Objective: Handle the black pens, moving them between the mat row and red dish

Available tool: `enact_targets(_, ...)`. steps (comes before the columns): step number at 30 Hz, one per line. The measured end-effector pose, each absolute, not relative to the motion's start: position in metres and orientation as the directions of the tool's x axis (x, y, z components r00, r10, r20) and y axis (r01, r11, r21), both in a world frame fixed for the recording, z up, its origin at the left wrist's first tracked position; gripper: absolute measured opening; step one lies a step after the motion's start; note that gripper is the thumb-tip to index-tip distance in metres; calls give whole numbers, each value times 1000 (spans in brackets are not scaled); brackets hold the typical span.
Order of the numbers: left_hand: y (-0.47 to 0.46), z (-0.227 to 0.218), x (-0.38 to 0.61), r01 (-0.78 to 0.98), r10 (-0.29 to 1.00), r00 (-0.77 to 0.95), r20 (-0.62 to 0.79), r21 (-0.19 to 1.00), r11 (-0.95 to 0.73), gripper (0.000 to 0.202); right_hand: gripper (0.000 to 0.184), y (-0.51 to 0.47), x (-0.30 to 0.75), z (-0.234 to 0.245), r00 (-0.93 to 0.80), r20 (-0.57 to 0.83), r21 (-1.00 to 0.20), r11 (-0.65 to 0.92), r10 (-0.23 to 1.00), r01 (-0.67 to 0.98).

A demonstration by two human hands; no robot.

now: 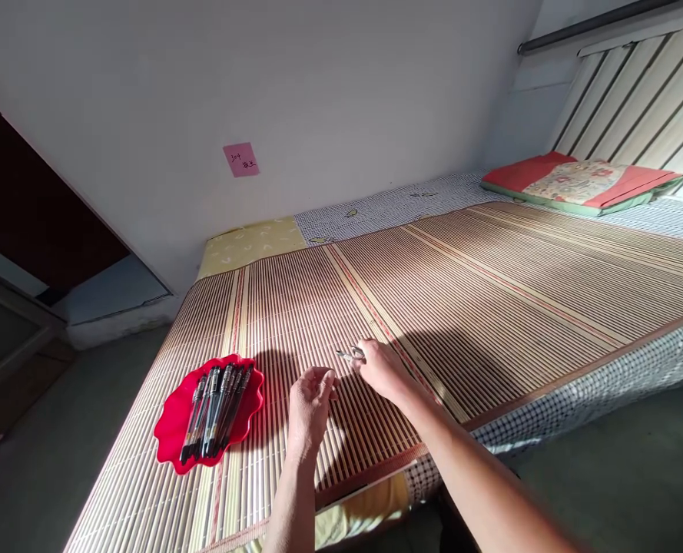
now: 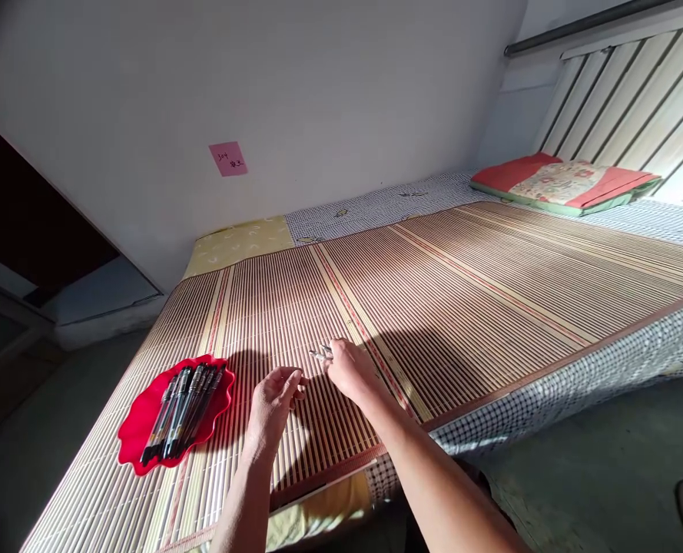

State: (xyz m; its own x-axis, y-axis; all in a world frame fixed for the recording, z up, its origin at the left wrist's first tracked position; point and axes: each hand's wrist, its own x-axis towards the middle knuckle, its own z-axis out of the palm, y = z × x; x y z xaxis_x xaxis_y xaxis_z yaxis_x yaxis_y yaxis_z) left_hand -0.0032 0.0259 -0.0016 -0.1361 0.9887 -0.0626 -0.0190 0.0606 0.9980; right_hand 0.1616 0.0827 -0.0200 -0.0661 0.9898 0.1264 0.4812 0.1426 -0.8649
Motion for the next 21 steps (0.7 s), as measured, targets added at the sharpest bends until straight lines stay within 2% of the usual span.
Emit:
enact_targets(3, 27, -1, -5, -113, 987, -130, -97, 990, 83, 47, 26, 70, 153, 1, -201, 99, -896, 175, 975, 408)
enact_targets(5, 27, 0, -6, -169, 989, -111, -92, 983, 73, 50, 27, 64, 146, 11, -243, 124, -948, 188, 962, 259)
enact_targets(8, 24, 4, -5, -191, 994, -87, -66, 981, 48, 50, 33, 61, 139, 16, -231, 84, -996, 80, 969, -28)
enact_targets(11, 19, 8, 1, -173, 996, 60, -62, 982, 72, 48, 38, 62, 136, 16, -176, -2, -949, -57, 984, -309)
enact_targets(13, 18, 10, 5, -188, 990, 123, -64, 978, 87, 47, 38, 62, 132, 17, -123, -35, -903, -84, 992, -421)
enact_targets(17, 18, 11, 7, -244, 991, 72, -112, 961, 127, 45, 40, 58, 121, 21, -44, 2, -889, -18, 999, -457)
enact_targets(21, 17, 12, 1, -230, 986, 78, -145, 960, 160, 48, 35, 60, 125, 27, -40, 14, -895, -6, 999, -447)
